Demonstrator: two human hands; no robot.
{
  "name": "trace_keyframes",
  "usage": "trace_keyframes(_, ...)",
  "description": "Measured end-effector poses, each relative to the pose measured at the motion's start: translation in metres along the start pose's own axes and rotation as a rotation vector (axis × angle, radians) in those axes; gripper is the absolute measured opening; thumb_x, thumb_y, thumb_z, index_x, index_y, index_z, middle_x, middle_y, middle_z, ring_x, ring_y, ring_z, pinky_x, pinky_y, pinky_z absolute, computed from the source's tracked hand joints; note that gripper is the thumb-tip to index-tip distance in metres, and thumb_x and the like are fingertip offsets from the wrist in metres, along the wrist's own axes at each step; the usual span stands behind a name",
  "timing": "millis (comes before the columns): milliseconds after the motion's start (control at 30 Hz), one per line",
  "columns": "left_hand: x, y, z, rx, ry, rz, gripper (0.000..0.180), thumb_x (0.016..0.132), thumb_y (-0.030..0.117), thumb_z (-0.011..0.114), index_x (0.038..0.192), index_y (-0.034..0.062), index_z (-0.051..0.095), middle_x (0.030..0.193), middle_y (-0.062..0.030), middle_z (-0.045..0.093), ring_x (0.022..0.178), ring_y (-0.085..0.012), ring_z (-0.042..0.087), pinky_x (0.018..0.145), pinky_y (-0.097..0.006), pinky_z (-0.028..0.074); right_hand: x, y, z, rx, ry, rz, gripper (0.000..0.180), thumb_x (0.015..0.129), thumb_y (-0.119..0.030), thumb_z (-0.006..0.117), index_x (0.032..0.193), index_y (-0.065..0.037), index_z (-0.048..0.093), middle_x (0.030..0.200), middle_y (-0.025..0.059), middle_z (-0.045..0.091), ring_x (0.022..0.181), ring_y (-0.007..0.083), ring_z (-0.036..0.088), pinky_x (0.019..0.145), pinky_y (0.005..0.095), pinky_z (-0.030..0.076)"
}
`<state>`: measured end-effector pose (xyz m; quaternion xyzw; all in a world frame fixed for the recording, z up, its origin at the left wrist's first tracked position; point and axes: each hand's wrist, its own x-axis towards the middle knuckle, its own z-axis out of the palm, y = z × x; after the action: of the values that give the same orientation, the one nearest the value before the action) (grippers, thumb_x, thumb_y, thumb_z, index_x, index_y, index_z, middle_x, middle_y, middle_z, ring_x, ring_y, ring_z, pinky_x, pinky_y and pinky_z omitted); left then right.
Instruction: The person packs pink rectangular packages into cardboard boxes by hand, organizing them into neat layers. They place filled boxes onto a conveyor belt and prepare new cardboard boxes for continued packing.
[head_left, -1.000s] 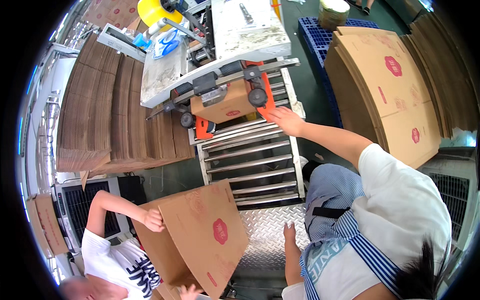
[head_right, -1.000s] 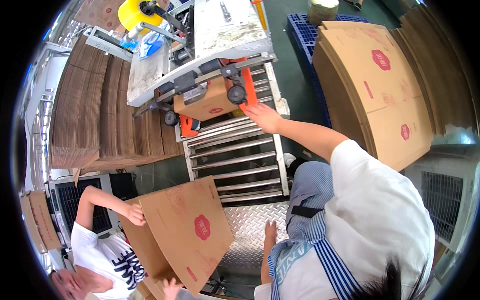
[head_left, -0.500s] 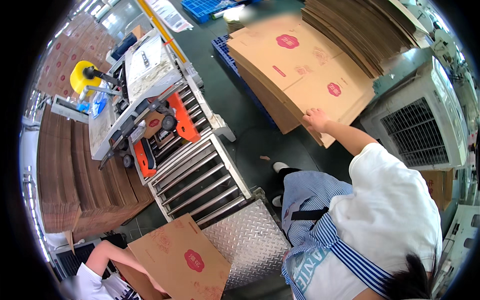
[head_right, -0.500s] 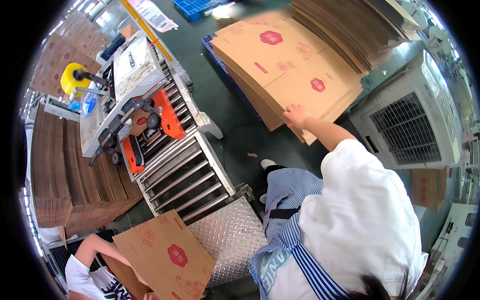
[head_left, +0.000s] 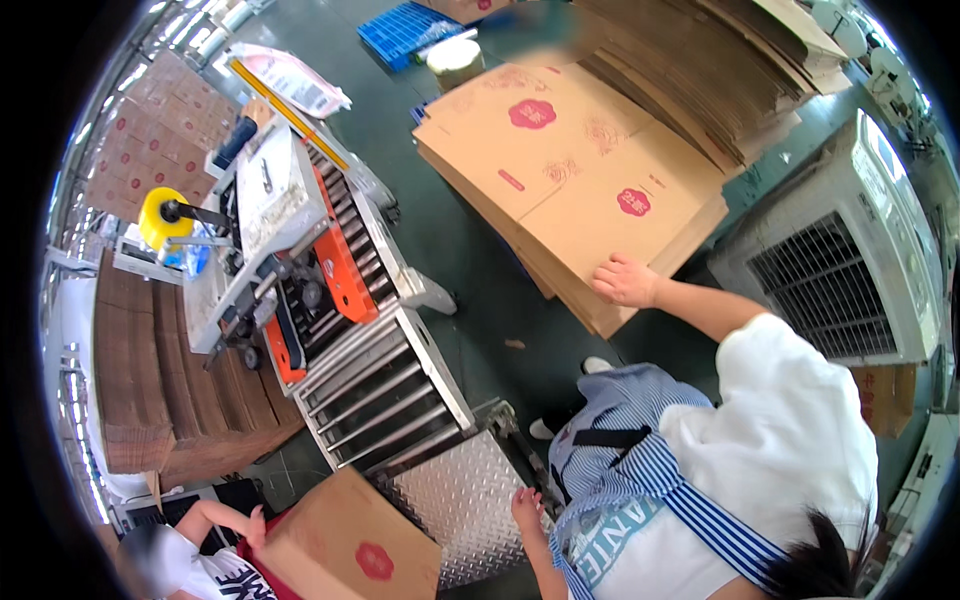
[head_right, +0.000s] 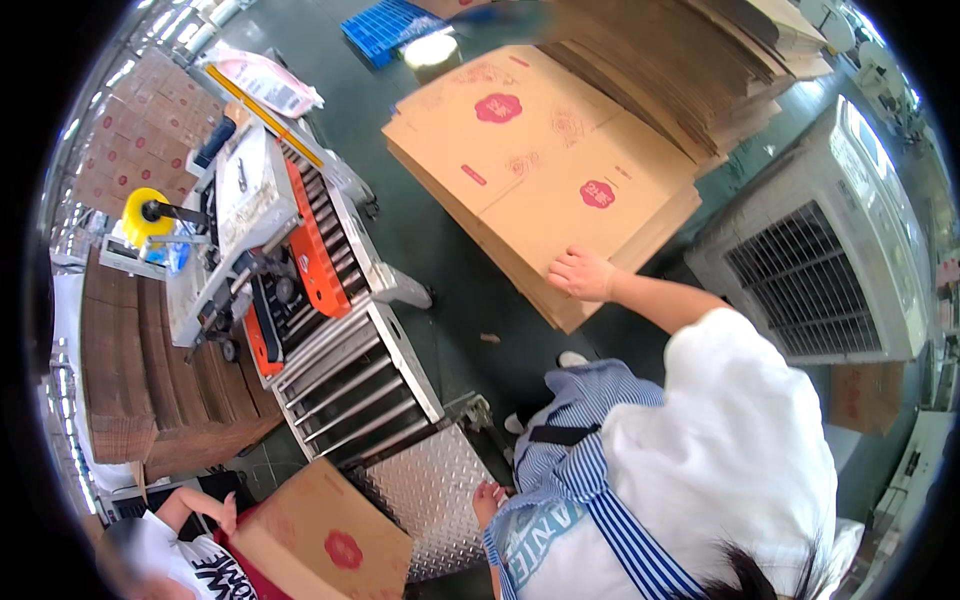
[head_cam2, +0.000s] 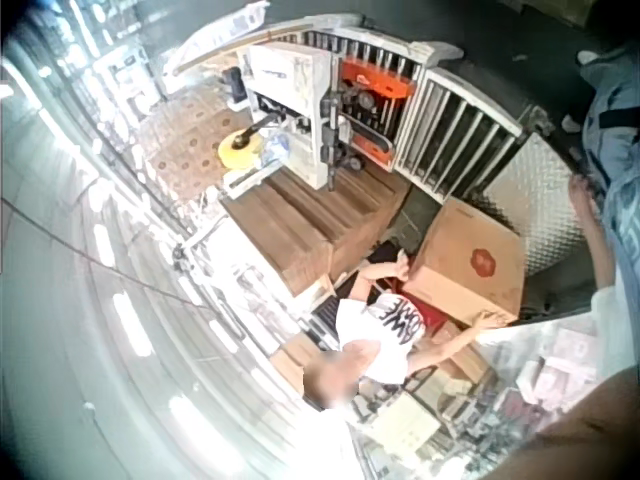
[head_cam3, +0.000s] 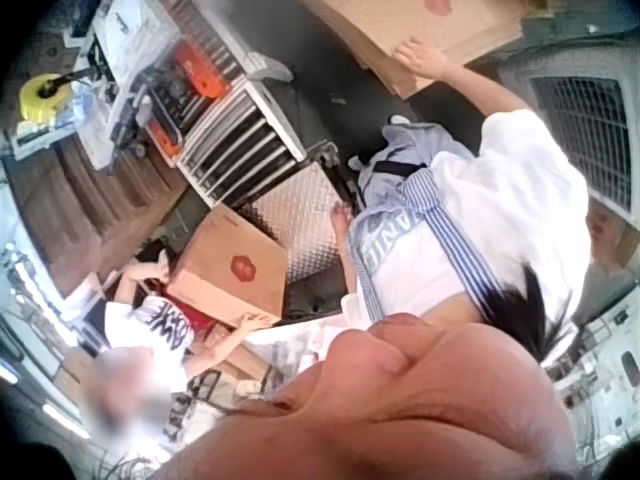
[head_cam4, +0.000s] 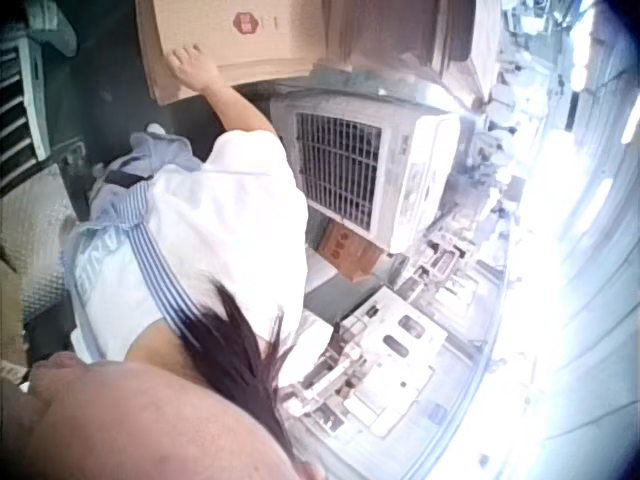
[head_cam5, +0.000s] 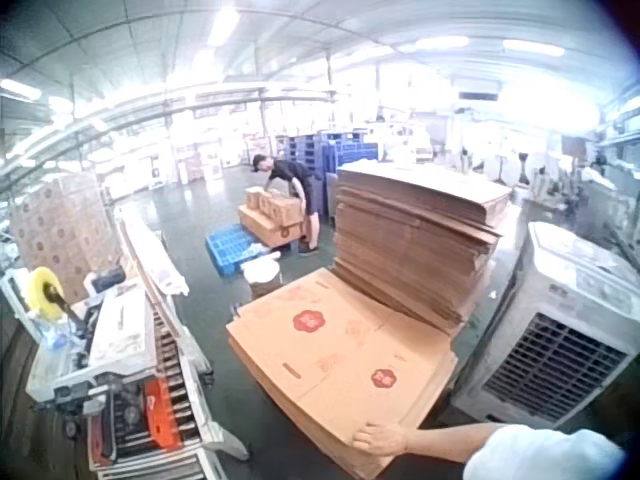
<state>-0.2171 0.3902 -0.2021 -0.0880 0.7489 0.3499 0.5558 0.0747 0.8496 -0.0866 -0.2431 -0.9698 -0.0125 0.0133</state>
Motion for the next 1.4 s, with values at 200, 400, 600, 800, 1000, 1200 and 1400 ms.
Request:
trace_keyframes(200, -0.028, 0.114, 0.082, -0.056, -0.034, 0.315, 0.042, 0.092, 0.022, 0.054, 0.13, 0.0082, 0.042, 0.118, -0.0079, 0.059, 0.099, -0.0177, 0.059, 0.077, -0.03, 0.047, -0.005, 0.052, -0.14, -0.026, 0.717, 0.277, 0.033, 0.06, -0.006, 0.063, 0.093, -0.01, 0.063, 0.088, 0.0028, 0.059, 0.086, 0.0198, 0.056, 0.085, 0.0346, 0.045)
trace_keyframes(400, -0.109, 0.231, 0.121, 0.048, 0.263, 1.06, 0.067, 0.082, 0.01, 0.067, 0.138, 0.0024, 0.03, 0.137, -0.0172, 0.039, 0.119, -0.0264, 0.046, 0.099, -0.038, 0.037, -0.012, 0.055, -0.331, 0.123, 0.78, -0.469, 0.025, 0.061, -0.002, 0.059, 0.084, -0.005, 0.068, 0.076, 0.0034, 0.06, 0.067, 0.0215, 0.059, 0.055, 0.0304, 0.049)
trace_keyframes(600, -0.132, 0.236, 0.09, 0.138, 1.0, 1.587, 0.053, 0.071, 0.004, 0.072, 0.12, -0.0024, 0.051, 0.113, -0.02, 0.055, 0.104, -0.0316, 0.053, 0.093, -0.037, 0.042, 0.003, 0.04, -0.362, 0.548, 0.791, -0.987, 0.02, 0.079, -0.004, 0.048, 0.08, -0.011, 0.067, 0.08, 0.0006, 0.063, 0.071, 0.0192, 0.059, 0.082, 0.036, 0.049)
trace_keyframes(800, -0.248, 0.133, -0.001, 0.855, 1.836, 1.056, 0.045, 0.076, 0.056, 0.063, 0.074, 0.0112, 0.065, 0.067, -0.0044, 0.058, 0.064, -0.0274, 0.054, 0.066, -0.041, 0.04, 0.144, -0.035, -0.244, 0.891, 0.615, -0.442, 0.029, 0.074, -0.029, 0.073, 0.089, -0.009, 0.059, 0.086, 0.0047, 0.059, 0.088, 0.0251, 0.055, 0.092, 0.0403, 0.037)
trace_keyframes(1000, -0.242, 0.085, -0.017, 0.849, 1.729, 0.6, 0.049, 0.085, 0.058, 0.049, 0.08, 0.0112, 0.063, 0.076, -0.0045, 0.06, 0.073, -0.027, 0.056, 0.074, -0.044, 0.04, 0.183, -0.246, -0.122, 0.389, 0.557, -0.846, 0.054, 0.081, -0.034, 0.056, 0.128, -0.009, 0.048, 0.129, 0.0096, 0.051, 0.125, 0.024, 0.043, 0.106, 0.05, 0.027)
trace_keyframes(1200, -0.24, 0.095, -0.054, 1.039, 1.849, 0.526, 0.048, 0.094, 0.047, 0.043, 0.123, 0.01, 0.055, 0.12, -0.007, 0.061, 0.11, -0.0264, 0.056, 0.094, -0.049, 0.035, 0.223, -0.369, -0.156, 0.246, 0.034, -0.922, 0.073, 0.089, -0.052, 0.043, 0.139, 0.0, 0.033, 0.148, 0.0129, 0.028, 0.139, 0.0223, 0.021, 0.111, 0.0502, 0.013)
trace_keyframes(1400, -0.237, 0.063, -0.056, 0.793, 1.581, 0.839, 0.032, 0.095, 0.039, 0.045, 0.087, 0.0129, 0.063, 0.09, -0.0044, 0.065, 0.085, -0.0254, 0.06, 0.078, -0.044, 0.04, 0.285, -0.399, -0.158, 0.145, 0.003, -0.942, 0.078, 0.083, -0.048, 0.056, 0.143, -0.008, 0.026, 0.149, 0.0121, 0.026, 0.139, 0.023, 0.022, 0.111, 0.0509, 0.016)
